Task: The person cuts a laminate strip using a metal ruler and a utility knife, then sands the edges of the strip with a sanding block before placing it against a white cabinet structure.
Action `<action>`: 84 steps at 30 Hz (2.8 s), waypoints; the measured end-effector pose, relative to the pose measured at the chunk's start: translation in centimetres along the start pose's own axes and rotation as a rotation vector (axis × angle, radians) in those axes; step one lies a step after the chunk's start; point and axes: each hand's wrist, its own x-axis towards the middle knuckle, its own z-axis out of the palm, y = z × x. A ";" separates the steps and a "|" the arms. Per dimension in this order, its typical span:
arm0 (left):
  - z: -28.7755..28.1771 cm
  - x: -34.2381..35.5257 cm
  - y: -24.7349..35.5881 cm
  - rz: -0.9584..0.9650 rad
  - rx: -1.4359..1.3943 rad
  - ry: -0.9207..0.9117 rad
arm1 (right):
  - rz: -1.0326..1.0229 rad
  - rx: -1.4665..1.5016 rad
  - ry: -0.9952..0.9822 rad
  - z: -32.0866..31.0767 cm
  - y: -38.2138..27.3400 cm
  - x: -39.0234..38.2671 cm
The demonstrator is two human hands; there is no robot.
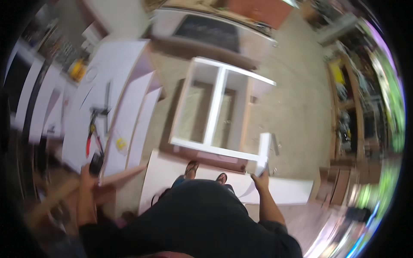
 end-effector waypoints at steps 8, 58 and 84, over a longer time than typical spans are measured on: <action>2.7 -1.3 -1.8 -0.096 -0.243 -0.084 | 0.133 -0.052 0.151 -1.0 0.9 -2.8; 24.8 -2.9 114.9 0.962 -1.803 -0.523 | 0.675 0.321 0.423 -41.4 25.0 2.2; 34.3 27.6 146.5 0.678 -1.520 -0.446 | 0.429 -0.371 -0.350 -60.6 59.6 53.7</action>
